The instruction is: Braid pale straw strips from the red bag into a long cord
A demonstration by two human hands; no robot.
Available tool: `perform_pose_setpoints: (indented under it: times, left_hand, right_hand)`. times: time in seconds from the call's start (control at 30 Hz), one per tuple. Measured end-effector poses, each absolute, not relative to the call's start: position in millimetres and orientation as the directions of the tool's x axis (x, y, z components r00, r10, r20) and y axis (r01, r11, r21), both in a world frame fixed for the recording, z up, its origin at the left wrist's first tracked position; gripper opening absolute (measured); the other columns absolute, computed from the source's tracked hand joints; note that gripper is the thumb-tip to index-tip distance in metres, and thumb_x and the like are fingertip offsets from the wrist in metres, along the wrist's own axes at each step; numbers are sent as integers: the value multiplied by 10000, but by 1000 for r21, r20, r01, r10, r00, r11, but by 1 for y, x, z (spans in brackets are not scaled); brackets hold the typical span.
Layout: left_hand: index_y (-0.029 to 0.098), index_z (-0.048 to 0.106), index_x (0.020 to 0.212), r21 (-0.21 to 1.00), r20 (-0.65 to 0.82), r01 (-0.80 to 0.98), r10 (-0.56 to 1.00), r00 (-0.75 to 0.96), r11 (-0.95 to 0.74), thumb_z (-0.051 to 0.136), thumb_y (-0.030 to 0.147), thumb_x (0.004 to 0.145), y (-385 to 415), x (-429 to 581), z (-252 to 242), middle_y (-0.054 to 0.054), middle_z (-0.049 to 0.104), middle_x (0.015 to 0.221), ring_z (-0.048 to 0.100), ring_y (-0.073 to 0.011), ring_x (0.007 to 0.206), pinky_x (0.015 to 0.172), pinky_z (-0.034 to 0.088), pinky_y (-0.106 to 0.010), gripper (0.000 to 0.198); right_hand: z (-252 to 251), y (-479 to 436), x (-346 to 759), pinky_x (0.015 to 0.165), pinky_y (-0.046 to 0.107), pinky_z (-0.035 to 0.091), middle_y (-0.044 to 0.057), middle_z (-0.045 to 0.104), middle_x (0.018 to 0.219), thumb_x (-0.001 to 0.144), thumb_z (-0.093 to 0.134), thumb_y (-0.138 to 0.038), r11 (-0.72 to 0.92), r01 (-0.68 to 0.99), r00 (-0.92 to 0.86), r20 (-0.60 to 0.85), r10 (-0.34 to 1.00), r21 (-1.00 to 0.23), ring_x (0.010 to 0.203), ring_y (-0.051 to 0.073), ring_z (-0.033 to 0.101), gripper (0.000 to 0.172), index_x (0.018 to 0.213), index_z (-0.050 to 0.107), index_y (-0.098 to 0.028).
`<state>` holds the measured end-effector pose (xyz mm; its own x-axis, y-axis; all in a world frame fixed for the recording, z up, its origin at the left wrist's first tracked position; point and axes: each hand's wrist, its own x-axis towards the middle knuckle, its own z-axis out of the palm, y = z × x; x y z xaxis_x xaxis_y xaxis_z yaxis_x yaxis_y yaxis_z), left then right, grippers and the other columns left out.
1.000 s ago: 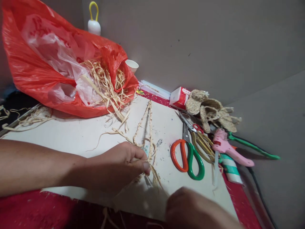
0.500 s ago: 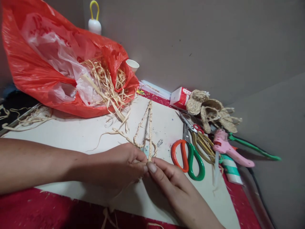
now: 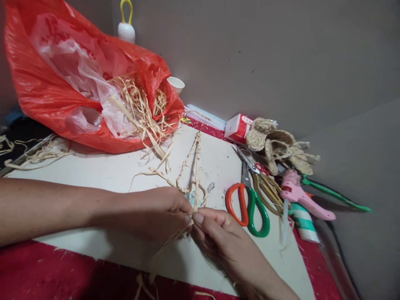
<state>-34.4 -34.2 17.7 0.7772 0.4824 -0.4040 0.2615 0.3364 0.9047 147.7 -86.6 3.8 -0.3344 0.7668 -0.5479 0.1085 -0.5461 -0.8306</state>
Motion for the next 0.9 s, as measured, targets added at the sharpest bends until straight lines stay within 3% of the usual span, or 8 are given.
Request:
perform_pose_setpoints:
  times: [0.1,0.23,0.5,0.7,0.8,0.9]
  left_hand:
    - [177,489,621,930,-363,354,404,840,99,440,302,808,-21,-40,24,45,357,525,311,-84,482,461,256,-206,230]
    - [175,563,683,902,-343,423,447,826,-88,416,274,832,2,-49,31,32,437,555,365,-96,509,496,292,-200,231]
    - [175,502,568,867,-342,483,563,752,-119,472,368,825,41,-67,41,37,396,493,315,-84,456,467,259,-205,322]
    - [181,440,566,810,-207,542,756,621,-224,458,402,831,46,-81,65,38,409,500,351,-82,455,462,277,-205,345]
    - [185,443,624,890,-70,423,864,498,-172,489,400,818,46,-91,83,57,350,508,299,-68,433,431,240,-197,293]
    - [198,434,687,970,103,190,962,254,-154,474,405,830,51,-101,100,85,239,503,182,-59,413,406,160,-189,255]
  right_hand:
    - [2,-87,149,397,218,110,-88,297,428,855,516,-491,-553,74,-320,-545,775,-830,400,47,187,457,543,414,-174]
    - [0,-86,149,395,219,126,-85,322,419,837,552,-454,-582,-25,-332,-543,772,-813,390,42,200,444,526,408,-171]
    - [1,-82,150,361,195,106,-100,291,406,789,623,-425,-638,-223,-439,-509,740,-737,352,17,168,458,505,366,-174]
    - [1,-79,149,333,174,65,-112,254,402,751,643,-444,-646,-241,-513,-471,718,-724,334,10,130,464,515,338,-187]
    - [1,-78,150,332,175,55,-116,241,388,753,623,-472,-633,-227,-550,-439,710,-740,327,10,113,477,509,326,-191]
    - [3,-76,151,338,179,43,-117,227,374,763,602,-461,-616,-217,-564,-418,712,-757,327,11,101,470,498,324,-191]
